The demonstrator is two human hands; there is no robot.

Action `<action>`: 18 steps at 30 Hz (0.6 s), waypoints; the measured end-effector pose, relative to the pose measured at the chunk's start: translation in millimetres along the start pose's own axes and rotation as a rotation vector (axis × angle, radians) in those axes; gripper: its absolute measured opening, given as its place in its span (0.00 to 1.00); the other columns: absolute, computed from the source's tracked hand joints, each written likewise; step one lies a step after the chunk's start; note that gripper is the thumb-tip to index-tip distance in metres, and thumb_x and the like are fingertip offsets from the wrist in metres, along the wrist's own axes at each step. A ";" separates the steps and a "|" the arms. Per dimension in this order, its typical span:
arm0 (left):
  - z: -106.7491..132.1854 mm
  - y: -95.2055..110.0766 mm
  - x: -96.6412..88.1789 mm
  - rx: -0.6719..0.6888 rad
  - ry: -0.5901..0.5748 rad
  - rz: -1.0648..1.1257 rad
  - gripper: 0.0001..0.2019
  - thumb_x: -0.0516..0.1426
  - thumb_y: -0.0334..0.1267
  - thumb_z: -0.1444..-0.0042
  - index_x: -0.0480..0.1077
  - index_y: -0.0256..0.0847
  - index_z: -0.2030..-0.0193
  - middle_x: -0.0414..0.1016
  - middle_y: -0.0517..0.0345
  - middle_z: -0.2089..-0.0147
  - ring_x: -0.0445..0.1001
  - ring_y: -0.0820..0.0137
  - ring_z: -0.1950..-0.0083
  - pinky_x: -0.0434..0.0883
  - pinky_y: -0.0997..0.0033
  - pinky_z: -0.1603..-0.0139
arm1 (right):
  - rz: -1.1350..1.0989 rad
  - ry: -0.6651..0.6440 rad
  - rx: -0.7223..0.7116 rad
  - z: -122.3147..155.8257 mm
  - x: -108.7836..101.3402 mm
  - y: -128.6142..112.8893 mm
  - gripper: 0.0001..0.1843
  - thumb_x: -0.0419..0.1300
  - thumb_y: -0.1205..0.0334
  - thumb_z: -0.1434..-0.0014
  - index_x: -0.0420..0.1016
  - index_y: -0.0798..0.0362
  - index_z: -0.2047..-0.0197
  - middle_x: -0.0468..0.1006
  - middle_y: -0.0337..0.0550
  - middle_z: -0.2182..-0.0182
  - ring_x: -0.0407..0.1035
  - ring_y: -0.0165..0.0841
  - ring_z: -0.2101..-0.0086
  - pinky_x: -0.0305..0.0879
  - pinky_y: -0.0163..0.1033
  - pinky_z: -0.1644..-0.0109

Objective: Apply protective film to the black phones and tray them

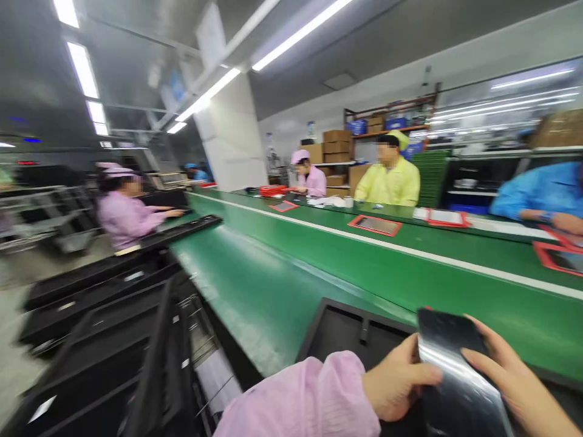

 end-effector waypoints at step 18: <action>14.6 -20.8 -14.8 -0.348 0.048 -0.264 0.16 0.64 0.30 0.69 0.76 0.37 0.67 0.67 0.63 0.75 0.60 0.73 0.72 0.56 0.74 0.70 | 0.448 -0.151 -0.947 22.4 14.5 -82.8 0.10 0.54 0.62 0.36 0.73 0.49 0.68 0.77 0.40 0.64 0.73 0.31 0.64 0.72 0.33 0.60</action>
Point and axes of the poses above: each hand's wrist, its own z-axis away from the middle knuckle, its own x-axis out of the palm, y = z × x, the point moved 7 cm from there along -z, towards the middle knuckle
